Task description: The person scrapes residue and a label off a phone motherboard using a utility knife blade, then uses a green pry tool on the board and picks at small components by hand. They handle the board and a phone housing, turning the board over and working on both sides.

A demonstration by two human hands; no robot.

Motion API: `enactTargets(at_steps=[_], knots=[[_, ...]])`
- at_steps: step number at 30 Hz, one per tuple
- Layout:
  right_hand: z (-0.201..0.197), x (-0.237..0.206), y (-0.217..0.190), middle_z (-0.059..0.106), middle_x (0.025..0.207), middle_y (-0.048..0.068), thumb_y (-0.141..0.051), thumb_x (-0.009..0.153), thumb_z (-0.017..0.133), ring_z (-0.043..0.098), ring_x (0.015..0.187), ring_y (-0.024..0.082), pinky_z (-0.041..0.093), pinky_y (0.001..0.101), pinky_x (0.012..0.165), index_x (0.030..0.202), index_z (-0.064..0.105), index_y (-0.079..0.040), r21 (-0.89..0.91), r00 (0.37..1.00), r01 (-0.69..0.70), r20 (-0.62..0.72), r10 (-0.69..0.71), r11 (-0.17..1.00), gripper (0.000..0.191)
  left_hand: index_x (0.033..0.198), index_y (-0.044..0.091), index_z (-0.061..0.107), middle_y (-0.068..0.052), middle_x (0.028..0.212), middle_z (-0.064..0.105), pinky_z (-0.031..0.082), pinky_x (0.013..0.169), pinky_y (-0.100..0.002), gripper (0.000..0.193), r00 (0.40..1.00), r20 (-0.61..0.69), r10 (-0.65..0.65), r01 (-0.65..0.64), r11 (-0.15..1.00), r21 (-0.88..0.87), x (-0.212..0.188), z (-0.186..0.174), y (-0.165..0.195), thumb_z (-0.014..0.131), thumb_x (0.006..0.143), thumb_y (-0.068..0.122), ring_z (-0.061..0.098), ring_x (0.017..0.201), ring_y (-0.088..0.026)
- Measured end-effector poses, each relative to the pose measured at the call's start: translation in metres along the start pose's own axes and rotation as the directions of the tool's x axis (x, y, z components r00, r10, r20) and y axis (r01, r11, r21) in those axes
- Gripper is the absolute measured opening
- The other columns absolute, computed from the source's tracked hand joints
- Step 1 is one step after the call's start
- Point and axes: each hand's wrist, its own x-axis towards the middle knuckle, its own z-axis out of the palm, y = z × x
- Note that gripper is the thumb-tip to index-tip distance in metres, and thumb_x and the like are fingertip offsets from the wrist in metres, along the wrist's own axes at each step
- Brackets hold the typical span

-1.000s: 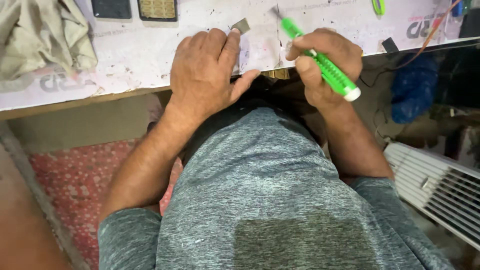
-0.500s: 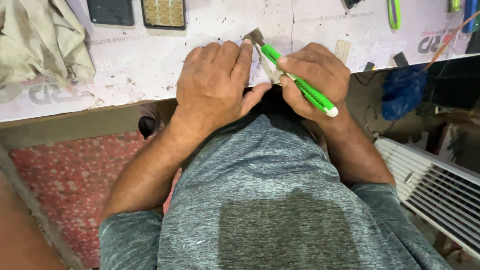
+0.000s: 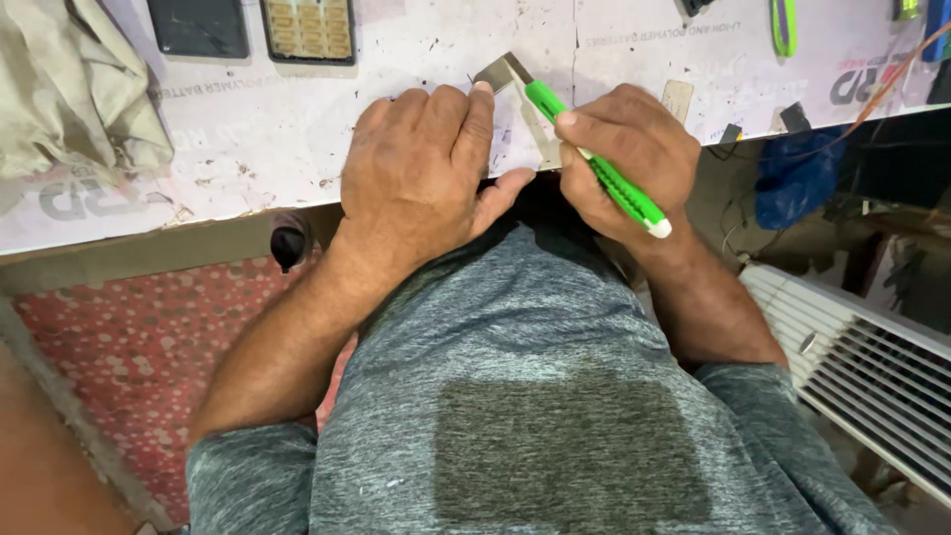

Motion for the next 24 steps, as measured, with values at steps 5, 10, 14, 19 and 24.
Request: enactTargets(at_steps=[5, 10, 14, 19, 24], knots=[[-0.005, 0.001, -0.004, 0.07, 0.096, 0.017, 0.01, 0.092, 0.072, 0.066, 0.077, 0.026, 0.052, 0.036, 0.066, 0.119, 0.067, 0.001, -0.011, 0.999, -0.024, 0.025, 0.025, 1.0, 0.029, 0.129, -0.006, 0.064, -0.011, 0.106, 0.056, 0.045, 0.079, -0.043, 0.071, 1.0, 0.01, -0.011, 0.011, 1.0, 0.016, 0.002, -0.003, 0.002, 0.078, 0.096, 0.055, 0.056, 0.091, -0.025], [-0.007, 0.004, -0.006, 0.068, 0.098, 0.018, 0.01, 0.093, 0.072, 0.066, 0.08, 0.028, 0.052, 0.0351, 0.065, 0.119, 0.065, 0.001, 0.04, 0.999, -0.044, 0.013, 0.044, 0.998, 0.028, 0.126, -0.001, 0.065, -0.01, 0.105, 0.055, 0.045, 0.08, -0.043, 0.068, 0.999, 0.021, -0.05, 0.049, 0.999, 0.012, 0.006, -0.005, 0.004, 0.079, 0.093, 0.056, 0.057, 0.093, -0.026], [-0.006, 0.003, -0.006, 0.069, 0.095, 0.017, 0.01, 0.093, 0.072, 0.067, 0.079, 0.027, 0.052, 0.034, 0.063, 0.117, 0.066, 0.001, 0.029, 0.998, -0.061, -0.011, 0.061, 0.998, 0.027, 0.123, 0.0, 0.065, -0.01, 0.104, 0.055, 0.046, 0.08, -0.044, 0.065, 0.998, 0.028, -0.064, 0.064, 0.998, 0.011, 0.008, -0.006, 0.005, 0.08, 0.093, 0.056, 0.057, 0.093, -0.027], [-0.006, 0.0, -0.004, 0.069, 0.093, 0.016, 0.007, 0.097, 0.069, 0.066, 0.078, 0.025, 0.052, 0.0325, 0.062, 0.118, 0.065, 0.001, 0.098, 0.993, -0.111, -0.024, 0.113, 0.989, 0.022, 0.122, 0.001, 0.065, -0.01, 0.106, 0.054, 0.046, 0.081, -0.044, 0.065, 0.998, 0.025, -0.06, 0.06, 0.998, 0.006, 0.005, -0.005, 0.003, 0.08, 0.093, 0.056, 0.057, 0.094, -0.027], [-0.013, -0.005, -0.008, 0.068, 0.096, 0.013, -0.004, 0.104, 0.063, 0.068, 0.08, 0.02, 0.054, 0.0305, 0.067, 0.123, 0.058, 0.002, 0.236, 0.975, -0.211, -0.016, 0.221, 0.949, 0.02, 0.124, 0.001, 0.063, -0.011, 0.114, 0.052, 0.047, 0.085, -0.045, 0.063, 0.999, 0.0, -0.044, 0.044, 0.998, -0.035, -0.001, 0.0, 0.002, 0.083, 0.094, 0.054, 0.058, 0.099, -0.029]])
